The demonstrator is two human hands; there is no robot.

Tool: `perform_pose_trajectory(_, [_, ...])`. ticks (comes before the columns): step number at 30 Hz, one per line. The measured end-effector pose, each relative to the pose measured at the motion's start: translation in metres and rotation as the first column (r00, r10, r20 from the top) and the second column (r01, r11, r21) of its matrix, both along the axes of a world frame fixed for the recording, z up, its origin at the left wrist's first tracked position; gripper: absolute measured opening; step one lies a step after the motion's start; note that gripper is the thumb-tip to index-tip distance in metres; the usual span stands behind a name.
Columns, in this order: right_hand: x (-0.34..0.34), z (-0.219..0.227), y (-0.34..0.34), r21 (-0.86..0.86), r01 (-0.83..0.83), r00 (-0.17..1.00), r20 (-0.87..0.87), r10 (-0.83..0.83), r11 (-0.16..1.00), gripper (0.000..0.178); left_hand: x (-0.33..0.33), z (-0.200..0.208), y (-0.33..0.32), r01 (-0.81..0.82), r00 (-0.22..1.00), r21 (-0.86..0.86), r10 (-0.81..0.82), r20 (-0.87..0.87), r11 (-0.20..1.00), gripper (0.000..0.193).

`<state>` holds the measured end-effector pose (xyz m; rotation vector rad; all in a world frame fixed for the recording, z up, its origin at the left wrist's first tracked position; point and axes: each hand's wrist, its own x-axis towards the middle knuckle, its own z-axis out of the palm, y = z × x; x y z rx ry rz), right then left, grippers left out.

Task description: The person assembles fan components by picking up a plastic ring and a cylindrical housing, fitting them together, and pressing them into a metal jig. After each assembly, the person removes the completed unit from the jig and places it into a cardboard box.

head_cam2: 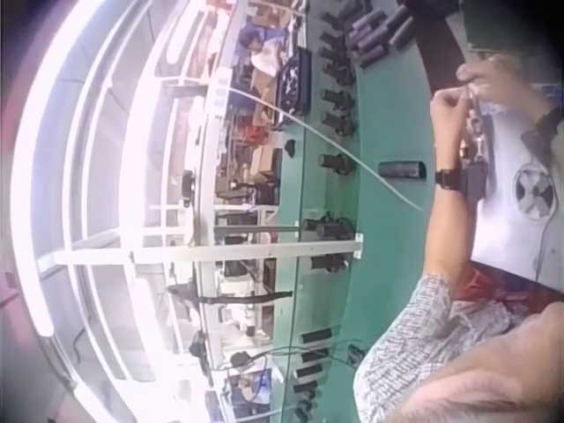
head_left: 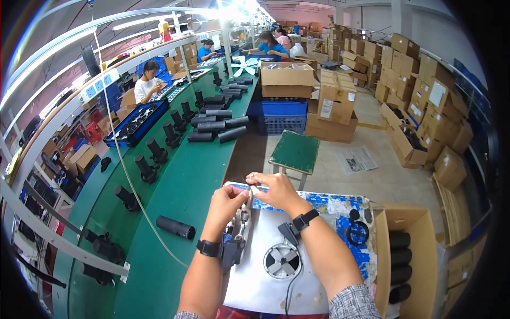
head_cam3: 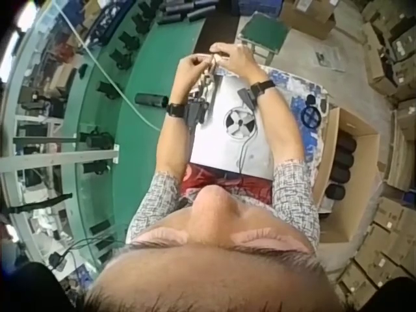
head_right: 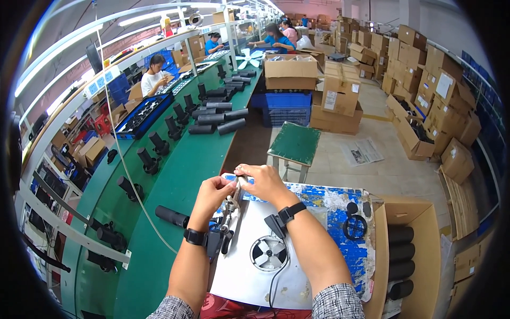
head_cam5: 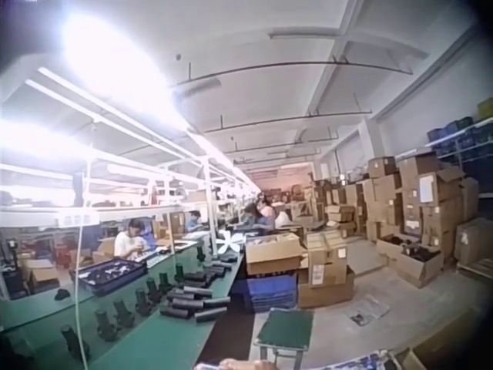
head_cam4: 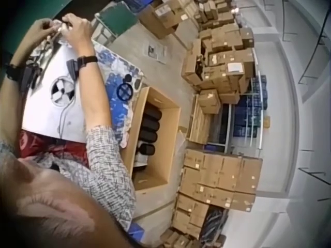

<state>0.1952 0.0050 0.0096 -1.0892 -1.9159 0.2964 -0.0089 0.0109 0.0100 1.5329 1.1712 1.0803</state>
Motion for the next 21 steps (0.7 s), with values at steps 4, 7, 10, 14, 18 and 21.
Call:
perform_pose_trajectory(4, [0.000, -0.001, 0.001, 0.019, -0.021, 1.000, -0.007, 0.022, 1.000, 0.036, -0.007, 0.002, 0.002, 0.042, 0.996, -0.032, -0.044, -0.076, 0.999, 0.019])
perform_pose_trajectory(7, [0.000, 0.000, -0.001, 0.014, -0.016, 1.000, 0.003, 0.016, 1.000, 0.036, -0.005, -0.003, 0.002, 0.061, 0.996, -0.019, -0.062, -0.060, 0.998, 0.018])
perform_pose_trajectory(10, [0.000, 0.001, 0.000, -0.013, -0.030, 1.000, -0.007, 0.030, 0.999, 0.035, -0.001, -0.009, 0.000, 0.021, 0.998, -0.004, -0.020, 0.060, 1.000, 0.017])
perform_pose_trajectory(14, [0.000, -0.001, 0.002, 0.058, -0.043, 0.998, -0.041, 0.045, 0.997, 0.033, 0.003, -0.007, 0.000, 0.030, 0.997, 0.001, -0.030, 0.076, 1.000, 0.016])
perform_pose_trajectory(18, [0.000, 0.002, -0.001, -0.026, -0.044, 0.999, -0.026, 0.043, 0.999, 0.035, 0.005, -0.004, 0.000, 0.010, 0.999, 0.003, -0.010, 0.046, 1.000, 0.016])
perform_pose_trajectory(21, [0.002, 0.002, 0.000, 0.008, -0.060, 0.997, -0.039, 0.060, 0.998, 0.034, 0.005, -0.003, 0.001, 0.007, 0.998, 0.005, -0.007, 0.059, 1.000, 0.016])
